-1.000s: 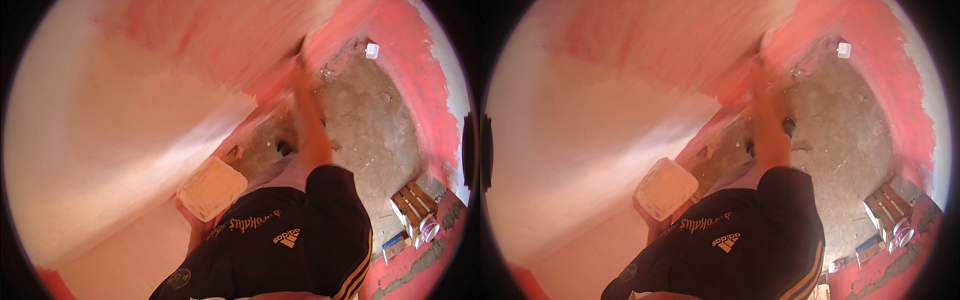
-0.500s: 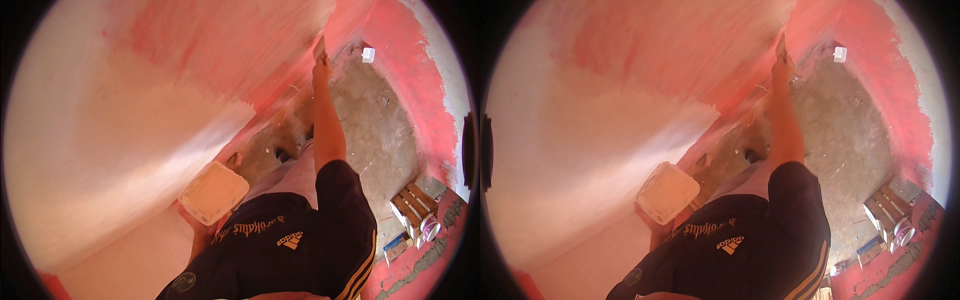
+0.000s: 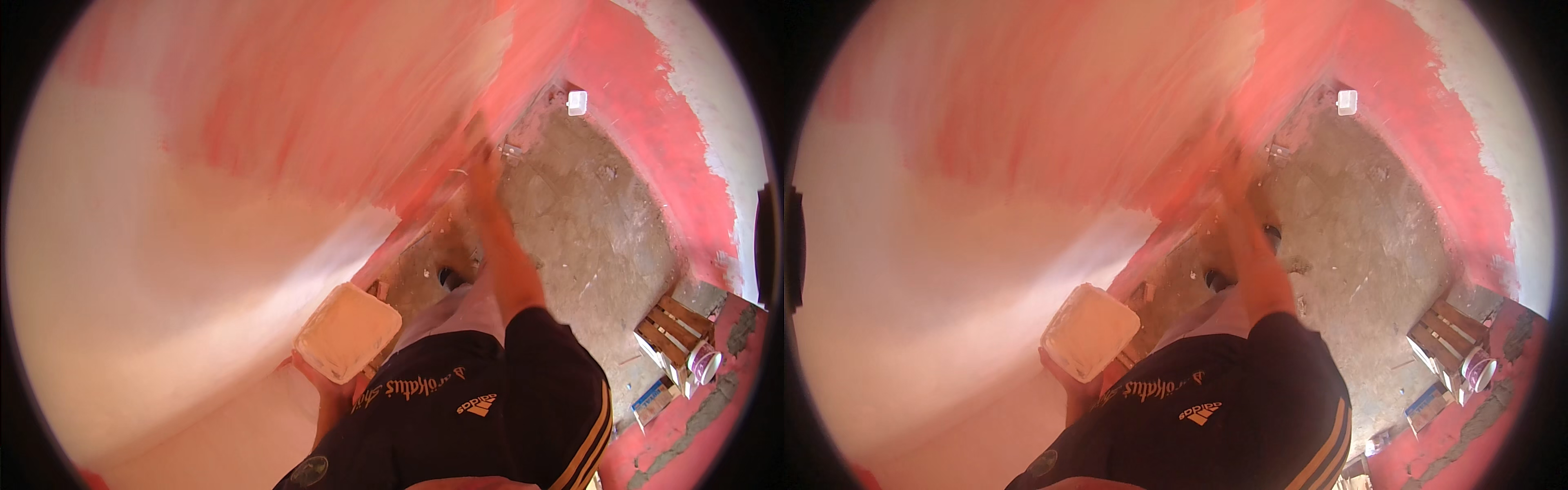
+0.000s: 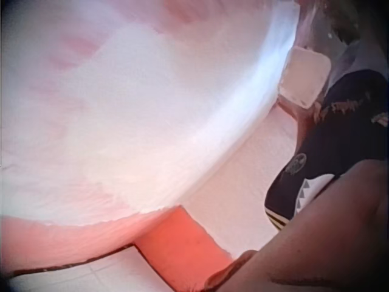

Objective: The person applies a white substance from a container onto a red-painted wall using a plastering tool, smoothing it over the surface in multiple strokes.

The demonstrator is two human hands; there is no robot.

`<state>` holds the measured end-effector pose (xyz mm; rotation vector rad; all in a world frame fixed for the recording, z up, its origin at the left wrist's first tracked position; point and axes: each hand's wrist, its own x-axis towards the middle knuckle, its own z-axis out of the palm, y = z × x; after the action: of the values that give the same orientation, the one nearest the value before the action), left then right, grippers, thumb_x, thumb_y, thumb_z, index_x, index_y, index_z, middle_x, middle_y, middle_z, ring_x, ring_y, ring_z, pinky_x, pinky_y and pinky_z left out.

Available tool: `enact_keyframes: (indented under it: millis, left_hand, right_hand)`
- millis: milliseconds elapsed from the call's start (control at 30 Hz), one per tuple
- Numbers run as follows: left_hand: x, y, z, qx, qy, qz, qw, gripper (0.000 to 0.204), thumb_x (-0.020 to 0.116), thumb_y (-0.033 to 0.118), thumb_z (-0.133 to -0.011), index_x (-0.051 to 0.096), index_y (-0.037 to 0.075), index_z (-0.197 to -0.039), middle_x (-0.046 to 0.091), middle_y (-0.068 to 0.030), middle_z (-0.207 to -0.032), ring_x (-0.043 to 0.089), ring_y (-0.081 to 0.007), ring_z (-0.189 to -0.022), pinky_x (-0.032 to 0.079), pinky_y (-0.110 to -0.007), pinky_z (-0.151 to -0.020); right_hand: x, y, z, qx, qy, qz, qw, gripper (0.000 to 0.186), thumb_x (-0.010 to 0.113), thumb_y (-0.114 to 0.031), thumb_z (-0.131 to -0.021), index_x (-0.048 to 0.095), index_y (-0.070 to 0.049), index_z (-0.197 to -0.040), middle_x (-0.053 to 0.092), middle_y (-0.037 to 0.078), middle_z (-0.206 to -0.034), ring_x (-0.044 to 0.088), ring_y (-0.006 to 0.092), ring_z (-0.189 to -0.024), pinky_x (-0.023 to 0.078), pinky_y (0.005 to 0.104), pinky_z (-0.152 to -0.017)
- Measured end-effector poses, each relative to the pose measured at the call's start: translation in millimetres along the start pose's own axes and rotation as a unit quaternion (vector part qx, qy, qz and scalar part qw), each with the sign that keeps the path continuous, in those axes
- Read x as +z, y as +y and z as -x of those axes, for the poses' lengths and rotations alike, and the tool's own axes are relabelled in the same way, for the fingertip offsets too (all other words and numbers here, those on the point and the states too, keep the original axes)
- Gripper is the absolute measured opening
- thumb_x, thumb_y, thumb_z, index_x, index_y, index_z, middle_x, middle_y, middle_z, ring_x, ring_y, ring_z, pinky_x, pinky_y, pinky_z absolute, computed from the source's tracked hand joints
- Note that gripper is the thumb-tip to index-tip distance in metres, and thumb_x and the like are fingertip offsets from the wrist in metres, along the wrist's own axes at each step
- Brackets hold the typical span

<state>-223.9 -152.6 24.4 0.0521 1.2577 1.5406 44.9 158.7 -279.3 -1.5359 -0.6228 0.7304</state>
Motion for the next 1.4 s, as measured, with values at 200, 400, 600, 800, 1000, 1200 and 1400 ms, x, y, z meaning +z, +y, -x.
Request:
enact_keyframes:
  millis: [200, 400, 600, 800, 1000, 1200, 1400]
  left_hand:
    - [6.2, -10.4, 6.9, 0.016, -0.030, -0.034, 0.999, 0.067, 0.021, 0.061, -0.100, 0.045, 0.010, -0.136, 0.051, -0.0068, -0.133, 0.050, -0.0238, -0.123, 0.041, -0.041, -0.106]
    - [37.6, -2.8, 13.7, 0.006, -0.036, -0.030, 0.999, 0.067, 0.022, 0.062, -0.100, 0.045, 0.011, -0.137, 0.049, -0.0060, -0.136, 0.047, -0.0232, -0.126, 0.041, -0.041, -0.106]
    - [33.4, -4.3, 20.8, 0.071, 0.002, -0.176, 0.982, 0.066, 0.024, 0.063, -0.099, 0.045, 0.013, -0.137, 0.050, -0.0054, -0.135, 0.047, -0.0240, -0.126, 0.040, -0.042, -0.108]
    - [15.2, 2.2, 8.9, 0.017, 0.043, -0.037, 0.998, 0.061, 0.029, 0.059, -0.100, 0.047, 0.013, -0.134, 0.053, -0.0048, -0.130, 0.052, -0.0250, -0.121, 0.046, -0.042, -0.102]
    - [11.4, 17.5, 10.3, -0.015, -0.026, 0.020, 0.999, 0.060, 0.027, 0.058, -0.100, 0.048, 0.012, -0.134, 0.053, -0.0048, -0.130, 0.053, -0.0241, -0.120, 0.048, -0.041, -0.100]
    - [-51.5, 24.0, 3.9, 0.006, -0.016, -0.012, 1.000, 0.077, 0.023, 0.069, -0.096, 0.039, 0.011, -0.145, 0.046, -0.0094, -0.145, 0.045, -0.0283, -0.132, 0.038, -0.044, -0.109]
    - [-35.3, 22.4, -5.8, -0.031, -0.190, 0.033, 0.981, 0.064, 0.022, 0.059, -0.102, 0.044, 0.012, -0.139, 0.051, -0.0064, -0.137, 0.050, -0.0235, -0.125, 0.042, -0.040, -0.105]
  right_hand:
    - [-2.9, -107.3, -166.5, -0.217, 0.046, 0.071, 0.972, 0.031, 0.050, -0.023, -0.099, 0.062, 0.004, -0.091, 0.061, 0.021, -0.076, 0.061, 0.0287, -0.071, 0.047, 0.0412, -0.065]
    - [8.9, -34.3, 120.7, -0.331, -0.029, 0.352, 0.875, 0.038, 0.050, -0.029, -0.099, 0.054, -0.006, -0.130, 0.066, 0.023, -0.100, 0.064, 0.0369, -0.096, 0.052, 0.0456, -0.082]
    - [-26.3, -83.6, 78.6, -0.044, -0.158, 0.039, 0.986, 0.032, 0.047, -0.026, -0.102, 0.059, 0.001, -0.115, 0.065, 0.015, -0.094, 0.062, 0.0267, -0.086, 0.050, 0.0384, -0.077]
    - [-15.3, -181.1, -120.2, -0.192, 0.037, 0.016, 0.981, 0.032, 0.046, -0.022, -0.100, 0.063, 0.005, -0.098, 0.065, 0.017, -0.082, 0.061, 0.0274, -0.075, 0.047, 0.0401, -0.069]
    - [15.9, -69.8, 132.9, -0.292, -0.106, 0.180, 0.933, 0.023, 0.049, -0.014, -0.096, 0.063, -0.002, -0.111, 0.062, 0.018, -0.097, 0.059, 0.0300, -0.088, 0.047, 0.0423, -0.081]
    - [-18.1, -125.9, 186.3, 0.093, -0.224, -0.123, 0.962, 0.027, 0.047, -0.024, -0.102, 0.061, -0.003, -0.110, 0.061, 0.010, -0.103, 0.056, 0.0216, -0.095, 0.047, 0.0363, -0.086]
    - [-26.0, -212.9, -120.3, -0.224, 0.077, -0.124, 0.964, 0.043, 0.046, -0.033, -0.103, 0.062, 0.004, -0.088, 0.054, 0.016, -0.068, 0.050, 0.0216, -0.063, 0.042, 0.0395, -0.060]
